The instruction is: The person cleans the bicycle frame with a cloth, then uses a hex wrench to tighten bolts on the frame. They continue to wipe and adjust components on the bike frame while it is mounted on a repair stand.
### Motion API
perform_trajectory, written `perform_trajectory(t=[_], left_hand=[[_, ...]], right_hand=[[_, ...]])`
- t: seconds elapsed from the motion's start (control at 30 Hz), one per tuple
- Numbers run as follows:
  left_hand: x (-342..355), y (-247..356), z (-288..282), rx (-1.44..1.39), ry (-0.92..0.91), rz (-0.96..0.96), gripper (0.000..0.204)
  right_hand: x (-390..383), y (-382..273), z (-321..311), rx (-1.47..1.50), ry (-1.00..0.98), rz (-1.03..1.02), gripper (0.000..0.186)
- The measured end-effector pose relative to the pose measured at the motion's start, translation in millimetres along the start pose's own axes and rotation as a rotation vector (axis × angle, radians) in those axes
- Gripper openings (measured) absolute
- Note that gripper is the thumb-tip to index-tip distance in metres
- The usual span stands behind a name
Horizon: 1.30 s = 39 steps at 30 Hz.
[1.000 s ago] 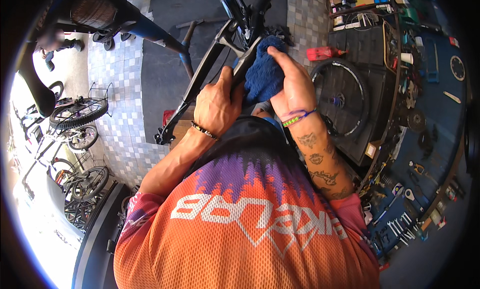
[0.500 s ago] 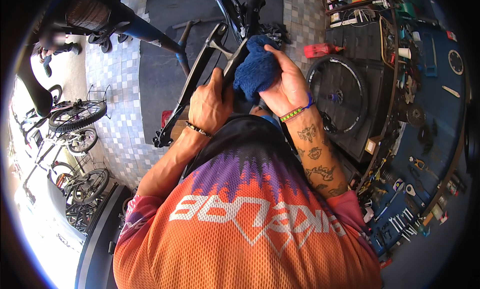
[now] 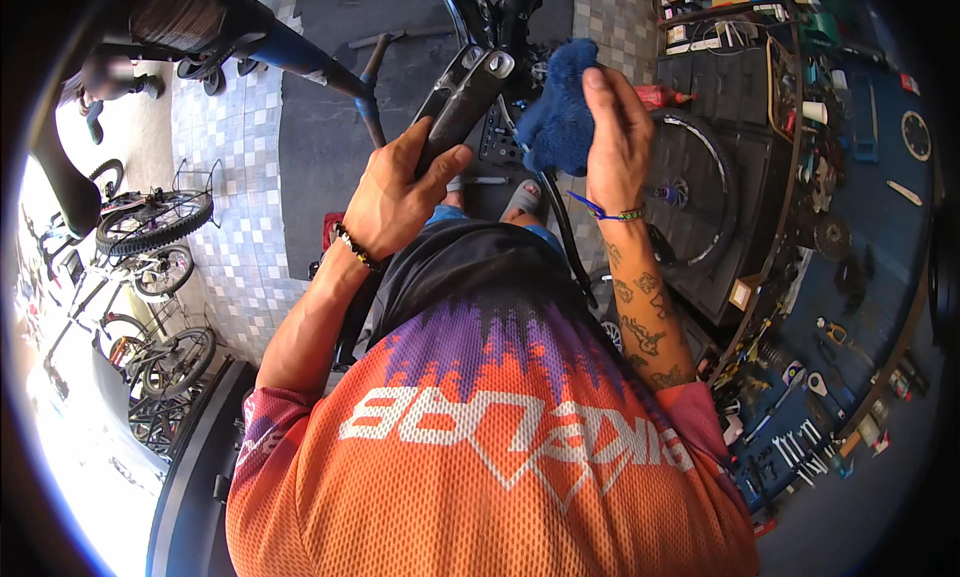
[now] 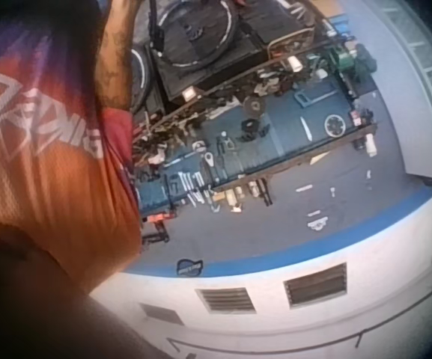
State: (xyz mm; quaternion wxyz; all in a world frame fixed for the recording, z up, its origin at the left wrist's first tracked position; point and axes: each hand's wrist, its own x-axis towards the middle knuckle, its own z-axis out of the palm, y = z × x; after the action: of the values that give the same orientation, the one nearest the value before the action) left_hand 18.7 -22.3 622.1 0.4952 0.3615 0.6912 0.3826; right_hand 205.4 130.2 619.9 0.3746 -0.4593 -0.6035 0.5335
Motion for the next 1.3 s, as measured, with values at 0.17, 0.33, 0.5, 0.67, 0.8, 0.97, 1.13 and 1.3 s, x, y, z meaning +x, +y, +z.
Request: perform_trajectory(t=[0.17,0.33,0.5,0.67,0.8,0.97,1.13,1.3], left_hand=[[2,16,-1,0.03,-0.029,-0.033,0.043],[7,9,4,0.079,0.07,0.051,0.04],[6,8,2,-0.03,0.049,0.073,0.036],[1,30,-20,-0.349,-0.215,-0.025,0.041],[3,22,-23,-0.394,-0.267,0.045,0.046],[2,18,-30,-0.41,-0.324,0.055,0.048],[-1,11,-33,-0.426,-0.322,0.061,0.049],[-6,8,-36,-0.42,-0.291,0.109,0.047]], right_hand=[[3,-13,21,-0.423,-0.178,-0.585,0.022],[-12,-10,43,-0.48,-0.045,-0.538,0.021],[-24,-10,36,0.128,-0.12,0.077,0.018],[-23,-12,15,0.332,0.035,0.065,0.022],[-26,-28,1,0.213,-0.035,-0.1,0.023],[-26,-34,-13,0.045,-0.076,-0.299,0.028],[-28,-33,-18,-0.062,-0.07,-0.39,0.032],[-29,-32,-12,-0.113,-0.084,-0.453,0.03]])
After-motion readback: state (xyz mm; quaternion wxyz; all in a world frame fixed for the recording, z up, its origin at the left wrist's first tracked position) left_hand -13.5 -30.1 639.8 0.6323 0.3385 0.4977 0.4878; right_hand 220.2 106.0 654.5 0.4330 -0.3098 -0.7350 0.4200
